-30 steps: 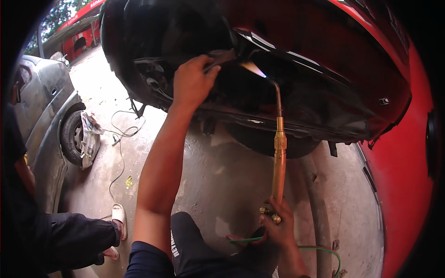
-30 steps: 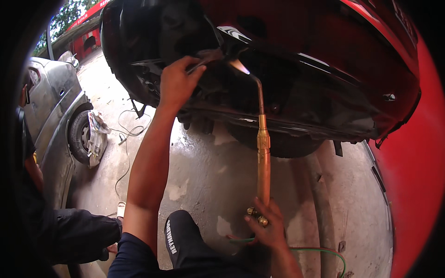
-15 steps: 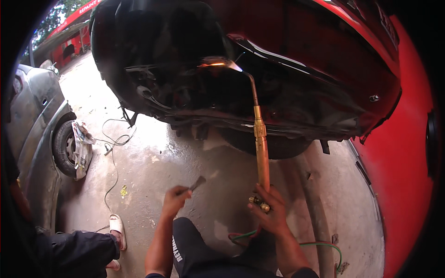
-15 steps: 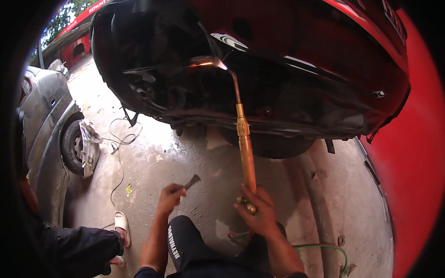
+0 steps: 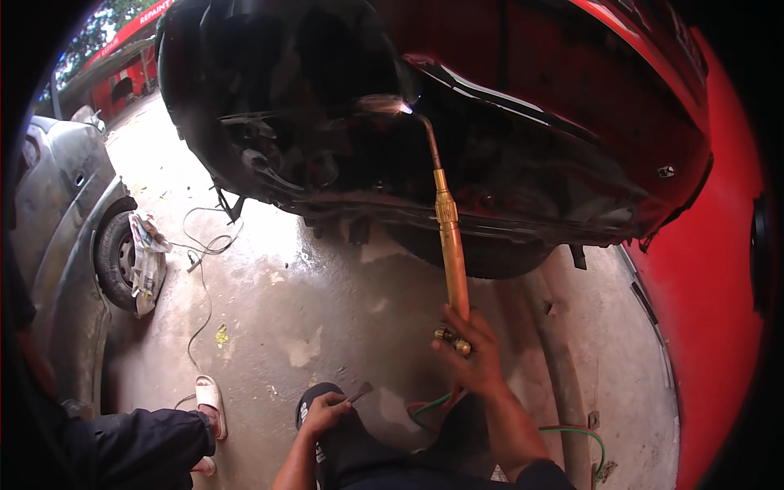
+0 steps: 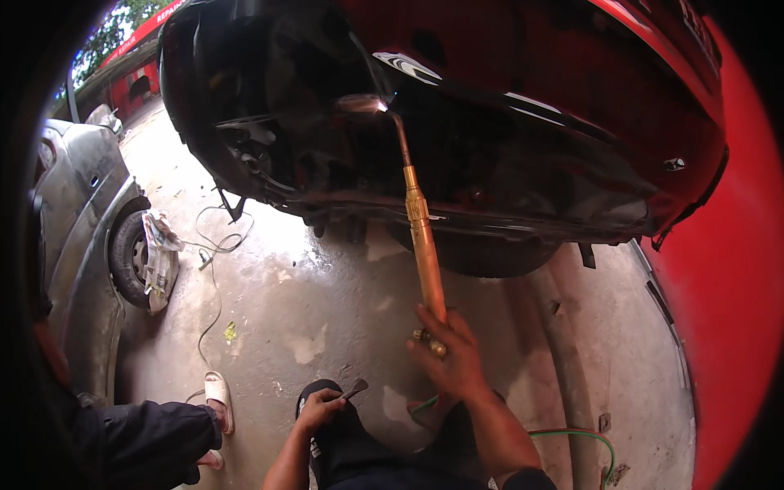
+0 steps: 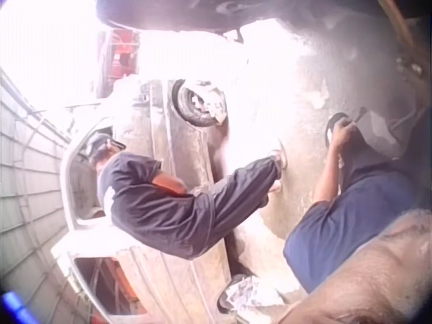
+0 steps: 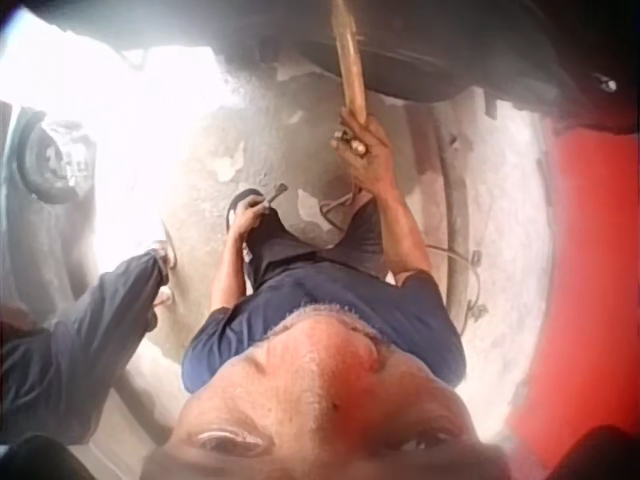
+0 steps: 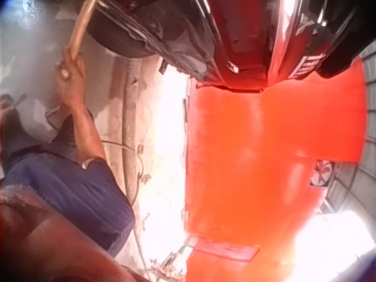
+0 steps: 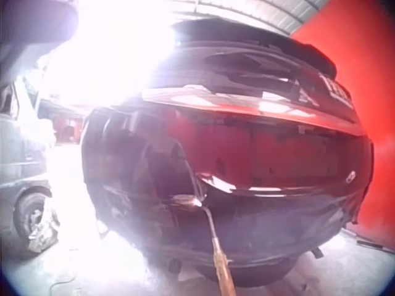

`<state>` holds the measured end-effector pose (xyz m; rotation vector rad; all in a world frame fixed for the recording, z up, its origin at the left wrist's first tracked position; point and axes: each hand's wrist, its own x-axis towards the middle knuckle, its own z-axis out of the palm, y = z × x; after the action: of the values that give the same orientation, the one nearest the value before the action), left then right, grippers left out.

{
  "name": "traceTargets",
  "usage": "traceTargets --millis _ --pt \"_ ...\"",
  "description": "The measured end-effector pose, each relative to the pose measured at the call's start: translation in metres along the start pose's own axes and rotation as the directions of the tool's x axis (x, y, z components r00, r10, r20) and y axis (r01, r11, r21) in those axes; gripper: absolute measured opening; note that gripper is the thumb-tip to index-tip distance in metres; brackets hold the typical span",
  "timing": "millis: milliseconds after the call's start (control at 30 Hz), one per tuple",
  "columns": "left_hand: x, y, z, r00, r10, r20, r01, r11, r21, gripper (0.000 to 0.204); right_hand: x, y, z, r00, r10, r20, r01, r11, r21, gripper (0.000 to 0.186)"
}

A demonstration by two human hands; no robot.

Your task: The person closes the trunk of a car, ignites a torch using a spark lighter, and heats the rear panel while scraping it with a metal scraper. Afterwards, the person sets the torch down and picks up metal rods from the floor.

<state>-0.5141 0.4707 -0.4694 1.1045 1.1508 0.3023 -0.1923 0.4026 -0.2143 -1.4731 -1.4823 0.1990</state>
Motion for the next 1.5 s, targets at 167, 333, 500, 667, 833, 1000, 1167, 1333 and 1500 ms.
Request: traceTargets --millis 167,333,500,667,833,1000,1167,1333,1500 --pt "0.002 -0.004 -0.004 0.999 0.01 -0.033 -0.01 1.0 -0.013 0.035 -0.001 -0.001 0.003 0.999 0.021 -0.029 -0.022 0.999 -0.032 0.058" --pt "-0.002 0.0 -0.005 1.0 0.012 -0.025 -0.012 1.0 -0.008 0.034 -0.009 0.005 0.001 0.998 0.054 -0.035 -0.054 0.999 0.009 0.059" --pt "-0.004 -0.001 -0.001 0.999 0.041 -0.035 -0.043 0.998 -0.051 0.026 -0.007 0.003 0.001 0.996 0.088 -0.014 -0.087 0.994 0.061 0.059" --pt "-0.002 -0.004 0.001 0.999 0.03 -0.037 -0.03 0.999 0.017 0.032 0.006 -0.005 0.003 0.999 0.04 0.0 -0.04 0.999 0.03 0.056" --pt "0.001 -0.008 0.002 0.997 0.051 -0.059 -0.05 0.999 0.018 0.031 0.019 -0.007 0.011 0.998 0.041 0.04 -0.043 0.997 0.059 0.057" --pt "0.003 -0.007 0.007 0.995 0.061 -0.074 -0.062 0.998 -0.016 0.023 0.027 -0.003 0.021 0.997 0.004 0.083 -0.011 0.997 0.081 0.057" --pt "0.003 -0.006 0.005 0.997 0.022 -0.074 -0.02 0.999 0.034 0.03 0.03 -0.002 0.029 0.996 -0.021 0.084 0.009 0.99 0.14 0.057" --pt "0.005 -0.008 0.007 0.996 0.055 -0.072 -0.056 0.998 -0.005 0.026 0.031 -0.005 0.031 0.994 -0.018 0.109 0.0 0.987 0.16 0.057" --pt "0.004 -0.004 0.006 0.995 0.064 -0.07 -0.066 0.997 -0.03 0.022 0.029 -0.003 0.032 0.996 -0.026 0.09 0.011 0.987 0.163 0.057"
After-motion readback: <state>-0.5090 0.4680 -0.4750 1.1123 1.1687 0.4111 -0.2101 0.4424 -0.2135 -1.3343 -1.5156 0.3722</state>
